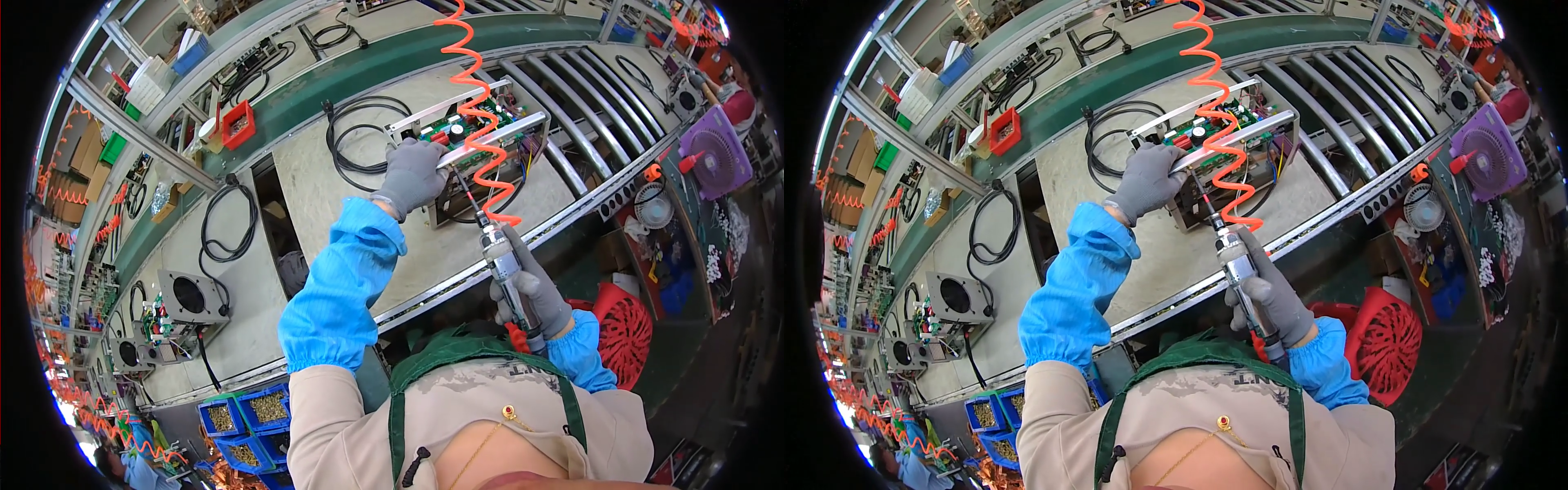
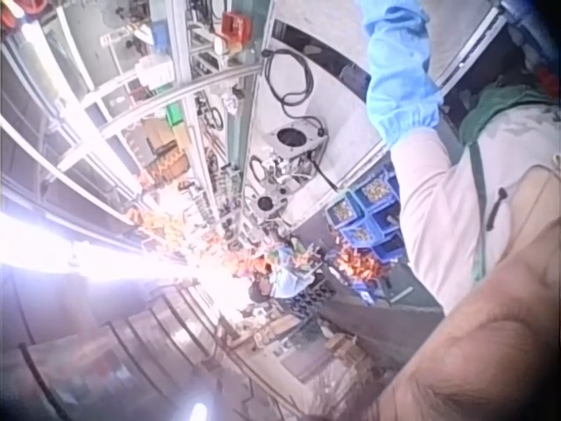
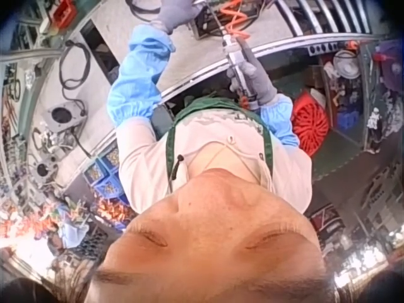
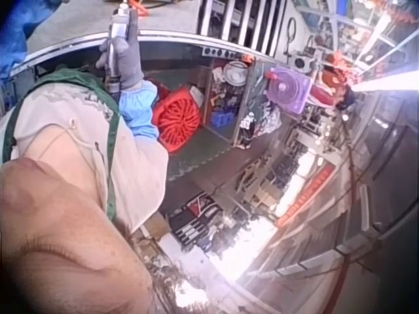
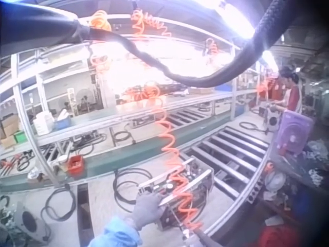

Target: Assembling components and using a pneumatic screwdriver to secure parts of a power supply or inverter on an industrial assembly line.

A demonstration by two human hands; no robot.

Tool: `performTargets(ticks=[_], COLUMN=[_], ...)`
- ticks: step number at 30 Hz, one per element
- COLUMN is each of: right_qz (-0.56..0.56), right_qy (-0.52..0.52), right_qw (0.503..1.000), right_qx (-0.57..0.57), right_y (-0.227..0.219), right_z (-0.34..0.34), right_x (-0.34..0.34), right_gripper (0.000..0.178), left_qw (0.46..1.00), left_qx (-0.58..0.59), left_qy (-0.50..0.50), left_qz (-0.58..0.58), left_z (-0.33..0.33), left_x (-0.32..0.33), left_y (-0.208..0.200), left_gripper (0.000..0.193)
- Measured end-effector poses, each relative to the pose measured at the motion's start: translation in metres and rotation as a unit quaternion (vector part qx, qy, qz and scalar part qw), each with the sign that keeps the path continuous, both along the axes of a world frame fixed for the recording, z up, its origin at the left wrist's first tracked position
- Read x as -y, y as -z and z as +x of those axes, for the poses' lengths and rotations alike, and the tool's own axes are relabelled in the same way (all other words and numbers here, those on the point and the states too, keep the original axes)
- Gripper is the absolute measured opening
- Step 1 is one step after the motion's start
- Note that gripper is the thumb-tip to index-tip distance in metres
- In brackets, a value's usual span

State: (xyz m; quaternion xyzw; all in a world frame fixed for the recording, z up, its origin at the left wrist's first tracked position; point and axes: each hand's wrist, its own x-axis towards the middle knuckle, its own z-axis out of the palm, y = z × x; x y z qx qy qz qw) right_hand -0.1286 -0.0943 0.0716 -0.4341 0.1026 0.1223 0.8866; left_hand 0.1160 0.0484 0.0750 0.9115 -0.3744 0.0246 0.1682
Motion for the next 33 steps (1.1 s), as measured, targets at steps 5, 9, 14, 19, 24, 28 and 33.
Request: performTargets(ticks=[5,9,14,19,24,28,33], right_qz=[-0.04,-0.085,0.058,0.161,0.07,-0.152,0.063], right_qy=[0.022,0.025,0.03,-0.078,-0.096,-0.112,-0.051], right_qw=[0.999,0.993,0.98,0.974,0.992,0.982,0.996], right_qx=[-0.03,-0.077,-0.189,-0.137,-0.041,-0.018,-0.035], right_y=[0.002,0.017,0.009,0.051,0.052,0.041,0.028], right_z=[0.003,-0.007,-0.031,-0.05,-0.045,-0.031,-0.026], right_x=[0.002,0.001,0.003,0.031,0.032,0.033,0.02], right_gripper=[0.063,0.054,0.056,0.052,0.054,0.056,0.047], left_qw=[0.953,0.924,0.909,0.904,0.9,0.904,0.861], left_qx=[0.189,0.074,-0.002,-0.032,-0.06,-0.06,-0.181], left_qy=[0.231,0.373,0.414,0.42,0.42,0.411,0.438], left_qz=[-0.038,-0.047,-0.051,-0.073,-0.103,-0.103,-0.185], left_z=[-0.075,-0.108,-0.099,-0.098,-0.097,-0.099,-0.067], left_x=[0.014,0.02,0.017,0.021,0.021,0.02,0.013], left_y=[-0.007,0.003,0.001,-0.005,-0.003,-0.003,-0.013], left_gripper=[0.048,0.042,0.042,0.043,0.042,0.043,0.048])
